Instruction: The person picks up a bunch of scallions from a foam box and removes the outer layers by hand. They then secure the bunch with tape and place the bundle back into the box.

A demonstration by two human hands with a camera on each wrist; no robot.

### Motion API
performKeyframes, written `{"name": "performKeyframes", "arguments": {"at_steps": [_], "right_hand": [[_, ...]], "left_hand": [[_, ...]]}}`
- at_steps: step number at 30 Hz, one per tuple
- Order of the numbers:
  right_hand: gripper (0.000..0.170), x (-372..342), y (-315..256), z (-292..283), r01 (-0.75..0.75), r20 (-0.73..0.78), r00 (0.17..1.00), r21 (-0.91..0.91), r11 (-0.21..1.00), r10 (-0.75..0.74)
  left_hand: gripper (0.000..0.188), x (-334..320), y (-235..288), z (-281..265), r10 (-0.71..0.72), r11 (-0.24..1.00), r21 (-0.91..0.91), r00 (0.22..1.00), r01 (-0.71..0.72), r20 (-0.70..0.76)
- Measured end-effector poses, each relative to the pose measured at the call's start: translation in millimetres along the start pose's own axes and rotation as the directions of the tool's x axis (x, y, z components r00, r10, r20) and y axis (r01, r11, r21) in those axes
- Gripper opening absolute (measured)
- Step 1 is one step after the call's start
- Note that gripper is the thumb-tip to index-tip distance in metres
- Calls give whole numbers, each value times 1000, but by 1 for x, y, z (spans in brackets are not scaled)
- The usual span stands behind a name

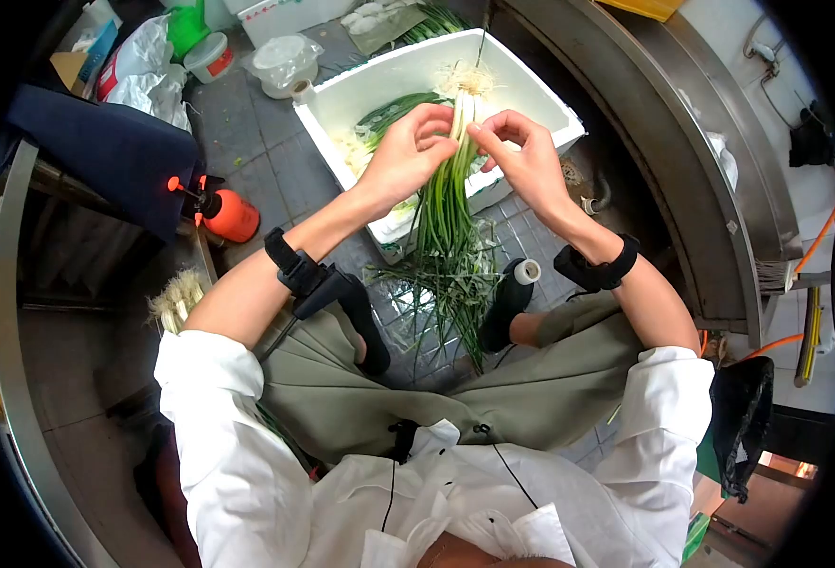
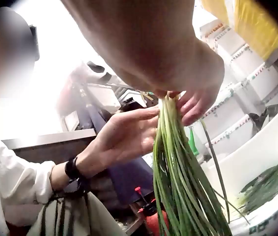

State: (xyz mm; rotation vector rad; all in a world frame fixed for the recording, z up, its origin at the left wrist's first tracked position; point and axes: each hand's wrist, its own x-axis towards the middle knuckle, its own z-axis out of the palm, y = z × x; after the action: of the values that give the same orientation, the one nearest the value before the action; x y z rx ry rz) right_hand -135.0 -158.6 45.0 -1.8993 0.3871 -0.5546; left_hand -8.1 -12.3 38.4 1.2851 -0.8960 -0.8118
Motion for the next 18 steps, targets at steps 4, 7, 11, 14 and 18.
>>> {"name": "performKeyframes", "arguments": {"at_steps": [4,7,11,14,18], "right_hand": [[21,-1,-8,0,47,86,995,68,997,-53],[20,5,-13,-9,129,46,990,39,991,-131],[18,11,-6,-22,175,76,980,110,978,-184],[17,11,-10,-25,203,20,978,107,973,-206],[16,8,-10,-23,159,92,980,165,973,-175]], "left_hand": [[50,1,2,0,87,996,0,996,-87,17],[52,-2,-1,-2,7,999,46,998,-10,66],[48,2,-6,-8,3,999,-41,992,2,124],[46,1,4,-7,-27,996,-86,995,35,97],[45,3,2,-8,-48,995,-84,994,56,99]]}}
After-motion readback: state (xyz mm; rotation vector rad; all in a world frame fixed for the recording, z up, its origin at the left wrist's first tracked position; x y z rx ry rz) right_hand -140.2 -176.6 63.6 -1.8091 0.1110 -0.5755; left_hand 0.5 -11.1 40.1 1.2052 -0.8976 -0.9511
